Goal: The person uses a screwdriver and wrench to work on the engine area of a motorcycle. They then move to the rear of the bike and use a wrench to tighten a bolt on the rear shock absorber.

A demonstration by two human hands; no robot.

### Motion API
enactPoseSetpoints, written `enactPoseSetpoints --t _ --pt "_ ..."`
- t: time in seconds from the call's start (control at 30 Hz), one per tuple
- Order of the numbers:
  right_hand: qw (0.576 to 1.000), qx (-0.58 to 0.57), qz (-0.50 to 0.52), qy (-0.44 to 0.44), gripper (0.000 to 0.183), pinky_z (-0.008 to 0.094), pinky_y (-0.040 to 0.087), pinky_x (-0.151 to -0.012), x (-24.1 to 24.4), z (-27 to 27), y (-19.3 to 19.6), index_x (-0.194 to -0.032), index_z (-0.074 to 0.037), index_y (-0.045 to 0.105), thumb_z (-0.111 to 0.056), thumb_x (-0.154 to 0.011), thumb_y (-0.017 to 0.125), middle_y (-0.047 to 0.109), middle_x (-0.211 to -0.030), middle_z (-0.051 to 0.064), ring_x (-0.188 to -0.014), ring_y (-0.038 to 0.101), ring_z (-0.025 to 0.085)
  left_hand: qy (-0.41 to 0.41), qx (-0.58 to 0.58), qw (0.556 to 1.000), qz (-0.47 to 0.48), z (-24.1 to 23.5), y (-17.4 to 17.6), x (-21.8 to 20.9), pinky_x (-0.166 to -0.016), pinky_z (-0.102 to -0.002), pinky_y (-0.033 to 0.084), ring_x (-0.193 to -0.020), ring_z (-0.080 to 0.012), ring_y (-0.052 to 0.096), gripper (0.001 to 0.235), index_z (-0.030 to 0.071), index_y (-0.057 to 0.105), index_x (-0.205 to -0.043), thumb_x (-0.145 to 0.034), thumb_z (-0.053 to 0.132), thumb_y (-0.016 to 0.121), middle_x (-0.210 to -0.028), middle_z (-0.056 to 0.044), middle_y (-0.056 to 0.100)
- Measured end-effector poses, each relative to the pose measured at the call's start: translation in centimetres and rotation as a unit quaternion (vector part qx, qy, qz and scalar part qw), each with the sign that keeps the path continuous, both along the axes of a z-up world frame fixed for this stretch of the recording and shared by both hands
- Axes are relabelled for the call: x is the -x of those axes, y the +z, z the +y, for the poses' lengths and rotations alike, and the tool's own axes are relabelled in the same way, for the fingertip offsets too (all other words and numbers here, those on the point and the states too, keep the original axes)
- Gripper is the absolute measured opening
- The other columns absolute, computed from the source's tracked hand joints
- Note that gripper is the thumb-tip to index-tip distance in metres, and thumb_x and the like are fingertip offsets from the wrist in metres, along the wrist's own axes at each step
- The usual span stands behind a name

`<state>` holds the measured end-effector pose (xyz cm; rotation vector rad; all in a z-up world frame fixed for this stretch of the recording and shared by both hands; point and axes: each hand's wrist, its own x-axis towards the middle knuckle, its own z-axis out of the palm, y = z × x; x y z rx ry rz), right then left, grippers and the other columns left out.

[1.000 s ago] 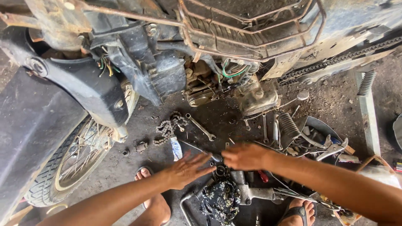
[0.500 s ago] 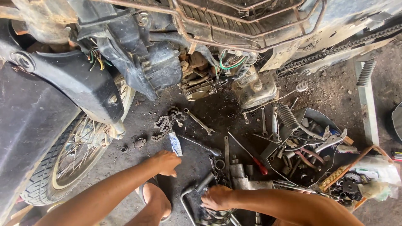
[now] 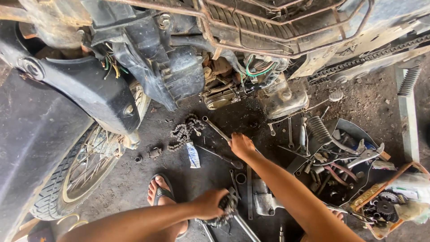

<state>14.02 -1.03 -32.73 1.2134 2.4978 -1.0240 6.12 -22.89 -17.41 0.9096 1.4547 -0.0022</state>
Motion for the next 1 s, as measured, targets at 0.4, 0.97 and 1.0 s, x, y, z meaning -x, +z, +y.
enactPoseSetpoints --t 0.4,0.97,1.0 --pt "0.988 -0.062 -0.144 -0.008 0.063 0.041 0.056 -0.094 2.0 0.1 0.6 -0.129 0.004 0.051 -0.032 -0.086 0.080 0.057 -0.124 0.018 -0.115 0.060 0.031 -0.058 -0.172 0.983 -0.014 1.9 0.9 2.9 -0.081 -0.041 0.063 -0.083 -0.0298 0.076 0.054 0.010 0.049 -0.133 -0.088 0.029 0.072 -0.104 -0.014 0.072" --pt "0.971 -0.120 0.208 0.022 0.034 0.022 0.043 -0.034 -0.5 -9.6 11.1 -0.119 -0.004 0.046 -0.005 -0.086 0.056 0.061 -0.081 0.012 -0.053 0.055 0.014 0.383 -0.248 0.873 0.173 8.5 0.7 4.3 -0.087 -0.041 0.061 -0.095 -0.0256 0.073 0.060 0.004 0.061 -0.125 -0.093 0.055 0.055 -0.110 -0.015 0.073" --pt "0.971 -0.117 0.208 0.021 0.034 0.022 0.043 -0.034 -0.4 -10.3 12.6 -0.119 -0.004 0.046 -0.005 -0.086 0.056 0.061 -0.081 0.012 -0.053 0.055 0.014 0.382 -0.246 0.874 0.174 8.5 0.4 4.8 -0.087 -0.041 0.061 -0.095 -0.0256 0.073 0.060 0.004 0.061 -0.125 -0.093 0.055 0.055 -0.110 -0.015 0.073"
